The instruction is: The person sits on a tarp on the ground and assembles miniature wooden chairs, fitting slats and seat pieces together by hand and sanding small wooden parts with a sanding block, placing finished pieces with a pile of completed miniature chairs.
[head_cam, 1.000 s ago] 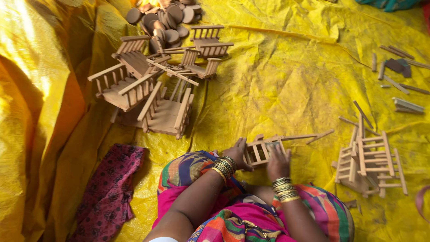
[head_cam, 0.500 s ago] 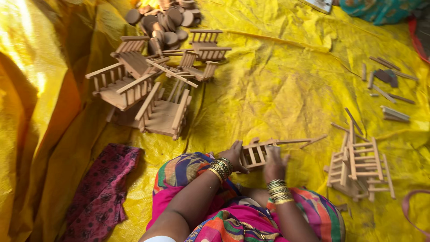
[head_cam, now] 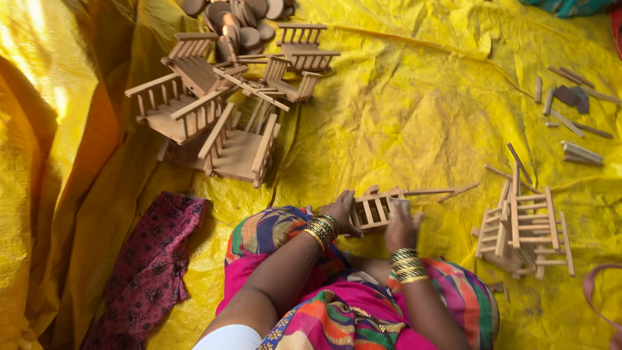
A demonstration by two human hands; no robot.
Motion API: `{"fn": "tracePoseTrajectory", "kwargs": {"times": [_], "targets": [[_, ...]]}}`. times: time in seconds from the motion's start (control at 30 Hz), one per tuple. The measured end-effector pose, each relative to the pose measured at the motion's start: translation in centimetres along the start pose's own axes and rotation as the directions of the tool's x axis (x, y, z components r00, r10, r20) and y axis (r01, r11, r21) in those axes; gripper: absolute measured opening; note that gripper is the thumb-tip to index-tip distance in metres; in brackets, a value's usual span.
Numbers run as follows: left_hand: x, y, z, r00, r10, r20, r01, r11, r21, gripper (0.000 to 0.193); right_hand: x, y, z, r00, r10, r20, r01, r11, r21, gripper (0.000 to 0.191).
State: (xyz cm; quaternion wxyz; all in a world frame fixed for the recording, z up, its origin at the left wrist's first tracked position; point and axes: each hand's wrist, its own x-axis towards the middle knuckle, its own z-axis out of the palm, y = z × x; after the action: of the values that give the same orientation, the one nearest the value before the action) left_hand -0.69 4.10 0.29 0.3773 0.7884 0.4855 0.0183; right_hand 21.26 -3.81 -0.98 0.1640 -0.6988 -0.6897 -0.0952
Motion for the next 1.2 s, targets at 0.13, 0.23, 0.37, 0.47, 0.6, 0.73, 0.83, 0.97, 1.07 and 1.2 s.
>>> {"fn": "tracePoseTrajectory", "kwargs": {"times": [0.13, 0.23, 0.37, 0.47, 0.6, 0.73, 0.83, 0.97, 1.07, 1.2], "targets": [[0.5, -0.1, 0.0, 0.999, -0.013, 0.032, 0.012, 1.0, 0.022, 0.149, -2.5, -4.8, 1.1, 0.988, -0.146, 0.058, 0.134, 0.976, 0.17, 0.037], [0.7, -0.4, 0.5, 1.0, 0.017, -0.016, -0.017, 1.0, 0.023, 0.147, -3.5, -5.2, 0.4, 0.952, -0.305, 0.022, 0.294, 0.932, 0.212, 0.029], [1.0, -0.9, 1.1, 0.998, 0.054, -0.041, -0.055, 0.998, -0.019, 0.157, -1.1, -0.6, -1.3, 0.99, -0.142, -0.011, 0.142, 0.99, -0.003, 0.052], [0.6, -0.8, 0.7, 0.978, 0.16, -0.132, -0.16, 0.987, 0.013, 0.159, -1.1, -0.3, -1.0, 1.0, -0.023, 0.009, 0.022, 0.995, 0.1, 0.048], [-0.3, -0.5, -0.1, 1.0, 0.017, 0.01, -0.017, 1.0, 0.016, 0.147, -4.4, -5.2, -0.1, 0.994, -0.1, 0.046, 0.079, 0.938, 0.337, 0.036], [-1.0, -0.1, -1.2, 0.999, 0.015, 0.03, -0.015, 1.0, 0.017, 0.144, -4.7, -4.6, -1.5, 0.948, -0.315, 0.049, 0.303, 0.938, 0.168, 0.034], [-1.2, 0.0, -1.1, 0.999, 0.006, 0.039, -0.007, 1.0, 0.027, 0.146, -2.0, -0.7, -2.2, 0.999, -0.042, -0.015, 0.043, 0.994, 0.105, 0.036], [-1.2, 0.0, -1.1, 1.0, 0.023, 0.01, -0.023, 1.0, 0.014, 0.148, -1.7, -1.9, -0.7, 0.999, -0.007, -0.042, 0.008, 1.0, 0.03, 0.043], [-1.4, 0.3, -1.5, 0.999, 0.002, 0.042, -0.002, 1.0, 0.007, 0.146, -4.3, -5.9, 0.4, 0.97, -0.236, 0.058, 0.221, 0.955, 0.195, 0.034], [-1.5, 0.4, -1.8, 0.994, -0.05, 0.097, 0.046, 0.998, 0.046, 0.145, -3.8, -4.5, -1.6, 0.952, -0.303, 0.049, 0.284, 0.93, 0.231, 0.035]]}}
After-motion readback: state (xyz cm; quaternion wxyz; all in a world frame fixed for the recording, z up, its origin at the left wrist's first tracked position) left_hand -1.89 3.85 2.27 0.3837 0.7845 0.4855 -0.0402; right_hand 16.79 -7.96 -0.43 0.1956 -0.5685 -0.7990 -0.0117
